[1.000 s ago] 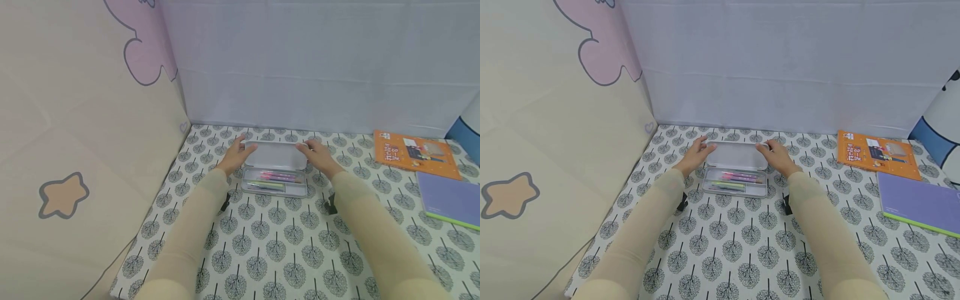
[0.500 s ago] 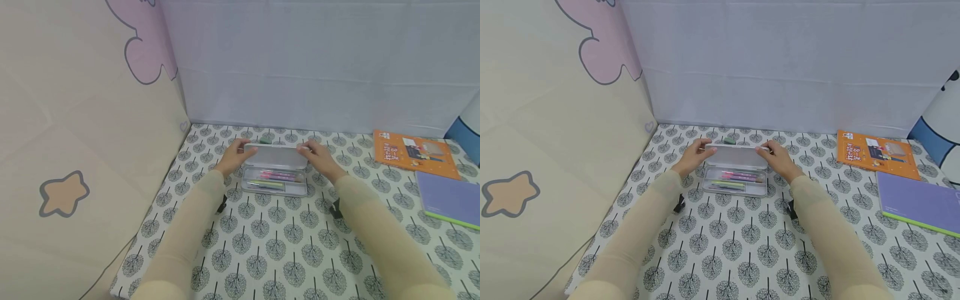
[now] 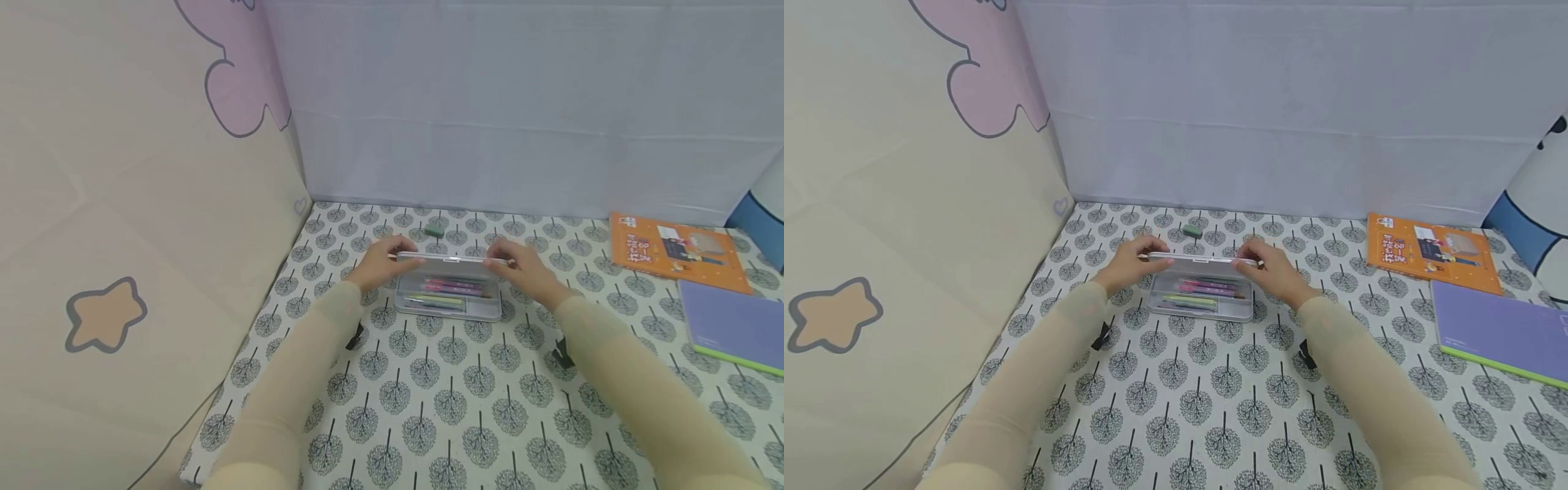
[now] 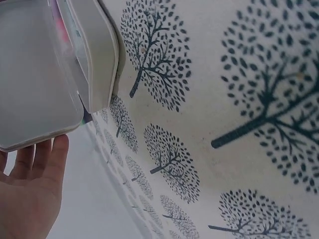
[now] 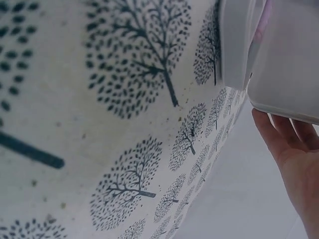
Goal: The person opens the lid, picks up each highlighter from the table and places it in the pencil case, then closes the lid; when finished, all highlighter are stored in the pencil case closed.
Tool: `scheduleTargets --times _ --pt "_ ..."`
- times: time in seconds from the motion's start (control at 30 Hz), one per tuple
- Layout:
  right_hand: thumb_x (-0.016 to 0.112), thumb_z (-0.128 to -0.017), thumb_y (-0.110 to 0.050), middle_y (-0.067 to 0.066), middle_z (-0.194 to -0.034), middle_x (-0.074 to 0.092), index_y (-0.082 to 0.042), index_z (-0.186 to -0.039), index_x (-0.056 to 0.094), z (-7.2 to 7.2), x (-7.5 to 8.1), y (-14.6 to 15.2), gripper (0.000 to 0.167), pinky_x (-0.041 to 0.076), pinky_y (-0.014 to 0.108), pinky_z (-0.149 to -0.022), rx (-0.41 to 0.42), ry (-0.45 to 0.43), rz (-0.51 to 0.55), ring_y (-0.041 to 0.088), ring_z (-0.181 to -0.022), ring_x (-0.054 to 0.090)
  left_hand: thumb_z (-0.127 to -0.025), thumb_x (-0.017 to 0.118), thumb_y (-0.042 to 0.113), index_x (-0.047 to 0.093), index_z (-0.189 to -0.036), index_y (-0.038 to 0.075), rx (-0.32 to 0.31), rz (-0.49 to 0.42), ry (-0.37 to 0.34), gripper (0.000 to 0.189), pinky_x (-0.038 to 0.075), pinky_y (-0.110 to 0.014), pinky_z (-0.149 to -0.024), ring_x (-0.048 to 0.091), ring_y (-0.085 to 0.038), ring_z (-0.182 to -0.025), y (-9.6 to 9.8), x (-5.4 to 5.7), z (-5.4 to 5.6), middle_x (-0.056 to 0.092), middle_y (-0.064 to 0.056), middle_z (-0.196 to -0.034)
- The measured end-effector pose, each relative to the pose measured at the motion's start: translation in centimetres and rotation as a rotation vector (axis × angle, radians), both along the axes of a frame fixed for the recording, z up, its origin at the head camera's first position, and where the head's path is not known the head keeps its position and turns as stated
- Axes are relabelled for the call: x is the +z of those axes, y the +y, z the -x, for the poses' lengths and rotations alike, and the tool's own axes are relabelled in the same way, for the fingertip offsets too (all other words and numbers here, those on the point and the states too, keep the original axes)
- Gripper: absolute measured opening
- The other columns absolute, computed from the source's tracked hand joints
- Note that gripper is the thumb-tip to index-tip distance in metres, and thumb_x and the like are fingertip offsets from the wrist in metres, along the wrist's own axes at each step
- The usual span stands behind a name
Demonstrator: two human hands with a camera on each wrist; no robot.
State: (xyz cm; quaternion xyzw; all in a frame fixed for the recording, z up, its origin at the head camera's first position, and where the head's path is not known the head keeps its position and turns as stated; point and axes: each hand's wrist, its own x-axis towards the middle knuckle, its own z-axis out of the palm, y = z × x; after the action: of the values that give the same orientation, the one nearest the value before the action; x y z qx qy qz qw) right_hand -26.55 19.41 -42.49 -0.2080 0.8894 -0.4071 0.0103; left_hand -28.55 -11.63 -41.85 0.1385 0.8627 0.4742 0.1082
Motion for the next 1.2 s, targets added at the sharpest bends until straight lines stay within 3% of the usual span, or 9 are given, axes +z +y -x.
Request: scheduleTargets --times 0.23,0.47,0.63,0.87,1.2 --pt "0.063 -0.093 -0.028 0.007 -0.102 0.064 -0.011 -0.099 0.061 -0.6 -0.2 -0.3 0.018 0.054 0.048 -0.09 0.087 0.106 -0.085 0.025 -0.099 0.06 -0.077 0.077 0.048 0.064 -0.106 0.026 -0.089 0.106 0.064 0.039 0.048 -0.034 -0.101 0.055 -0.01 -0.108 -0.2 0.2 -0.7 0.059 0.011 -0.112" --pt "0.067 -0.088 -0.034 0.002 -0.103 0.062 -0.018 -0.1 0.062 -1.2 -0.7 -0.3 0.021 0.05 0.051 -0.09 0.104 0.203 -0.243 0.024 -0.098 0.057 -0.075 0.077 0.047 0.064 -0.104 0.023 -0.166 0.228 0.123 0.04 0.05 -0.037 -0.097 0.054 -0.012 -0.103 -0.2 0.0 -1.2 0.057 0.009 -0.11" --pt "0.07 -0.085 -0.034 0.002 -0.103 0.061 -0.017 -0.1 0.064 -1.5 -1.0 -0.3 0.023 0.052 0.049 -0.086 0.165 0.268 -0.279 0.023 -0.094 0.057 -0.076 0.078 0.043 0.064 -0.1 0.023 -0.222 0.31 0.187 0.034 0.05 -0.036 -0.096 0.055 -0.013 -0.101 -0.2 -0.1 -1.5 0.057 0.008 -0.108" --pt "0.072 -0.083 -0.036 0.004 -0.101 0.061 -0.017 -0.101 0.065 -1.6 -1.4 -0.3 0.027 0.052 0.045 -0.088 0.251 0.349 -0.376 0.022 -0.094 0.057 -0.077 0.074 0.052 0.062 -0.099 0.026 -0.31 0.486 0.295 0.036 0.047 -0.032 -0.098 0.054 -0.01 -0.102 -0.1 -0.4 -1.6 0.056 0.01 -0.113" --pt "0.075 -0.079 -0.037 0.0 -0.098 0.058 -0.018 -0.103 0.066 -2.0 -1.7 -0.4 0.032 0.053 0.036 -0.081 0.339 0.417 -0.41 0.015 -0.09 0.053 -0.078 0.075 0.049 0.064 -0.099 0.023 -0.395 0.584 0.371 0.035 0.047 -0.029 -0.099 0.055 -0.011 -0.106 0.1 -0.5 -2.0 0.058 0.009 -0.112"
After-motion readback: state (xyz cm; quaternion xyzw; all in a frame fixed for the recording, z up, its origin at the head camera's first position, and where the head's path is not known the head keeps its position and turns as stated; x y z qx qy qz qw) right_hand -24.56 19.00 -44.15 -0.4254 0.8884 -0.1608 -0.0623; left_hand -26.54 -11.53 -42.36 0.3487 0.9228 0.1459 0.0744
